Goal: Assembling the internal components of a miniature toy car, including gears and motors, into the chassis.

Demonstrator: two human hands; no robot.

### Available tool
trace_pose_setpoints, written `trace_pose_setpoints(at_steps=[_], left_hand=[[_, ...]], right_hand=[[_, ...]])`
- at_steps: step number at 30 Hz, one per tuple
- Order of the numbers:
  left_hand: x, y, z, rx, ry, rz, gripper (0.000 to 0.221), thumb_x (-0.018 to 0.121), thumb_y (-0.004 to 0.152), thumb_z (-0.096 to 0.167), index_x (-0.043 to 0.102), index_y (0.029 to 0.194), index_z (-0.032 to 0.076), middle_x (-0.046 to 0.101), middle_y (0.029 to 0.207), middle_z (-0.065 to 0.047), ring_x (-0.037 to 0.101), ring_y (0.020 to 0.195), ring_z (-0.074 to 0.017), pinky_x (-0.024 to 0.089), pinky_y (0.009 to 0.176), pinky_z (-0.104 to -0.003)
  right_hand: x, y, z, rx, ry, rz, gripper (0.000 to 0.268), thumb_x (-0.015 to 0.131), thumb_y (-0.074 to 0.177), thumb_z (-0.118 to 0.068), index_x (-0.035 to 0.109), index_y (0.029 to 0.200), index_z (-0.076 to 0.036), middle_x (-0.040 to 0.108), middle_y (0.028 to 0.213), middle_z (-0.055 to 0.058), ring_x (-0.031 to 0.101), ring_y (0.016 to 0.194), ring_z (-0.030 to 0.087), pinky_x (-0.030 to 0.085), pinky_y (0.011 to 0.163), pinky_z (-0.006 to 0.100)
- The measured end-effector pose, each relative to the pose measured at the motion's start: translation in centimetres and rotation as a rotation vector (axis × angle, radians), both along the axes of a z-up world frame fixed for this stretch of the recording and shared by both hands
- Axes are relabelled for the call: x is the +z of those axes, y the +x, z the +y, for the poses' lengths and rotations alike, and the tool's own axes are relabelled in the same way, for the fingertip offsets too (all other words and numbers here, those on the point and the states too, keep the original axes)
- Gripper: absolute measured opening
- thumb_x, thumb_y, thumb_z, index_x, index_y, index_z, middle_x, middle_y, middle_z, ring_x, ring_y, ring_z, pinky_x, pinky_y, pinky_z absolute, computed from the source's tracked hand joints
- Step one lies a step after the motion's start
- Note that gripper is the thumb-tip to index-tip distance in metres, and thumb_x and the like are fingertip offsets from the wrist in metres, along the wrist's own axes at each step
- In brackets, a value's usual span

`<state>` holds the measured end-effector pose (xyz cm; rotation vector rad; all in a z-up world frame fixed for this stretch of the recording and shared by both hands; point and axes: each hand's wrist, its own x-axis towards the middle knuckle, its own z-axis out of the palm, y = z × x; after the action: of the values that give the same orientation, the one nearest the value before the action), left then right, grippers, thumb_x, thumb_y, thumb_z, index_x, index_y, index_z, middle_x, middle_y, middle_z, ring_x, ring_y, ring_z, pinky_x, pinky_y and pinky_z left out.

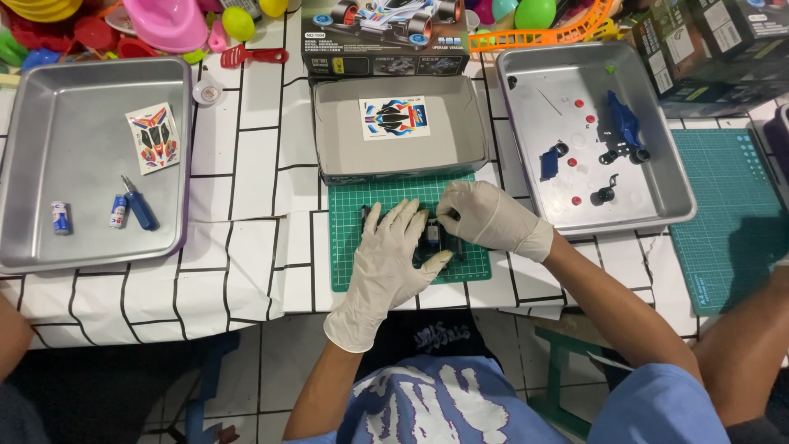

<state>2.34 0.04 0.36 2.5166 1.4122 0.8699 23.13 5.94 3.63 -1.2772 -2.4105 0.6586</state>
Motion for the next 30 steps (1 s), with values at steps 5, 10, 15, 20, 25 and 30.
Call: trace_pose_setpoints(at_steps=[5,10,15,20,25,30], left_hand=[[0.3,0.0,0.0,-0.019,0.048,-0.06,0.074,0.06,0.083,0.072,0.06,0.122,0.01,0.058,0.136,-0.015,0.055,0.131,-0.0337,0.024,0.119,-0.061],[0.5,-0.2,-0.7,-0.088,0.136,-0.08,0.059,0.058,0.083,0.074,0.064,0.104,0.019,0.059,0.132,-0.005,0.055,0.127,-0.0269,0.025,0.117,-0.063],[0.2,-0.4,-0.7,-0.171,0.175,-0.135,0.037,0.064,0.091,0.056,0.068,0.082,0.021,0.06,0.131,-0.003,0.057,0.127,-0.0267,0.017,0.12,-0.065],[-0.3,-0.3,-0.7,-0.213,0.187,-0.184,0.032,0.067,0.091,0.052,0.067,0.079,0.022,0.063,0.128,-0.005,0.058,0.128,-0.0276,0.014,0.121,-0.068],[-1.0,-0.4,-0.5,-0.197,0.188,-0.156,0.032,0.066,0.091,0.053,0.066,0.081,0.022,0.063,0.127,-0.005,0.059,0.127,-0.027,0.015,0.121,-0.067],[-1.2,-0.4,-0.5,-0.178,0.169,-0.11,0.035,0.067,0.088,0.058,0.065,0.086,0.023,0.063,0.125,-0.006,0.06,0.124,-0.0265,0.016,0.122,-0.066]], right_hand=[[0.9,-0.3,-0.1,0.016,0.002,0.022,0.007,0.073,0.084,-0.012,0.072,0.085,-0.006,0.072,0.082,0.01,0.072,0.08,0.031,0.061,0.073,0.039],[0.7,-0.2,0.0,0.007,-0.002,0.04,0.006,0.072,0.085,-0.012,0.071,0.085,-0.006,0.072,0.083,0.011,0.071,0.079,0.033,0.061,0.072,0.04],[0.9,-0.3,-0.2,-0.008,-0.044,0.031,0.005,0.072,0.084,-0.01,0.073,0.087,-0.007,0.074,0.087,0.011,0.072,0.083,0.032,0.061,0.076,0.04],[-0.1,0.2,0.0,-0.013,-0.058,0.002,0.008,0.073,0.082,-0.011,0.075,0.09,-0.009,0.075,0.09,0.009,0.073,0.085,0.032,0.061,0.08,0.04],[0.3,-0.2,0.0,0.011,-0.028,-0.015,0.007,0.072,0.083,-0.012,0.074,0.089,-0.009,0.074,0.089,0.009,0.072,0.083,0.033,0.061,0.079,0.04],[0.9,-0.6,-0.2,0.032,0.018,-0.036,0.003,0.071,0.083,-0.013,0.072,0.083,-0.01,0.072,0.083,0.007,0.072,0.079,0.031,0.061,0.076,0.039]])
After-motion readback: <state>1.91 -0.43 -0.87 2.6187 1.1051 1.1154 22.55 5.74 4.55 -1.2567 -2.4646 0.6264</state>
